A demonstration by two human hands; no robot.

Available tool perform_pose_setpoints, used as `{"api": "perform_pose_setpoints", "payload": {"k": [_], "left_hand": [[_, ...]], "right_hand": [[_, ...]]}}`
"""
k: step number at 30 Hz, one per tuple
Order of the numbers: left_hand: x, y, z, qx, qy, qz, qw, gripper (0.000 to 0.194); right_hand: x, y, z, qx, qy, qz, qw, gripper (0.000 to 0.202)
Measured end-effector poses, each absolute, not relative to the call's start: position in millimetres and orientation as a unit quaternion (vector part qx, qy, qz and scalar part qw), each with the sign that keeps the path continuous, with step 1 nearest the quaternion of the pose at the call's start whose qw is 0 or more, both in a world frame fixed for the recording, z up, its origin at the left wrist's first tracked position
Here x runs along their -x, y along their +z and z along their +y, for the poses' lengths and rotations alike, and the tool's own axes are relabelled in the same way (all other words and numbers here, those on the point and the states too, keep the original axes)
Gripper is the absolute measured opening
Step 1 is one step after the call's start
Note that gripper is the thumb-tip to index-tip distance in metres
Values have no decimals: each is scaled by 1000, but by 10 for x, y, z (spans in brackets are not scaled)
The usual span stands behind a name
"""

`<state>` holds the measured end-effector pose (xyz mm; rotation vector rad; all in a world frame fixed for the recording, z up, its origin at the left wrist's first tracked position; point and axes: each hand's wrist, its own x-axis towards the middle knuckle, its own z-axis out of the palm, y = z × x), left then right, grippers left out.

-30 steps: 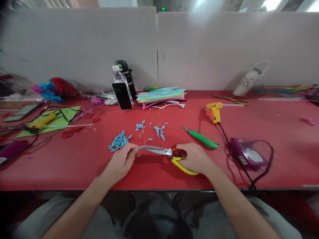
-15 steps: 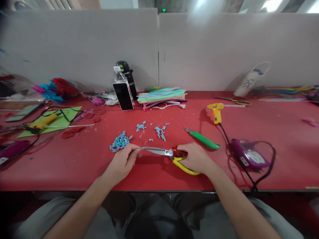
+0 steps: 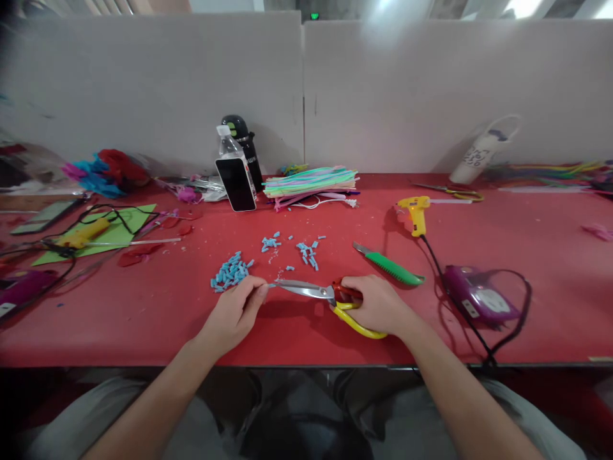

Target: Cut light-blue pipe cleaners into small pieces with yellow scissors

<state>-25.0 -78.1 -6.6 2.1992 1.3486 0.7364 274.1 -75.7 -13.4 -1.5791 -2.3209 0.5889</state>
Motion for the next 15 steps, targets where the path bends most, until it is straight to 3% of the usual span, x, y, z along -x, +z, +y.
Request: {"api": "perform_pose_setpoints", "payload": {"k": [15], "left_hand": [[240, -67, -782, -787, 249, 505, 251, 25]], "right_hand": [[-2690, -87, -747, 556, 187, -799, 131, 17]]}}
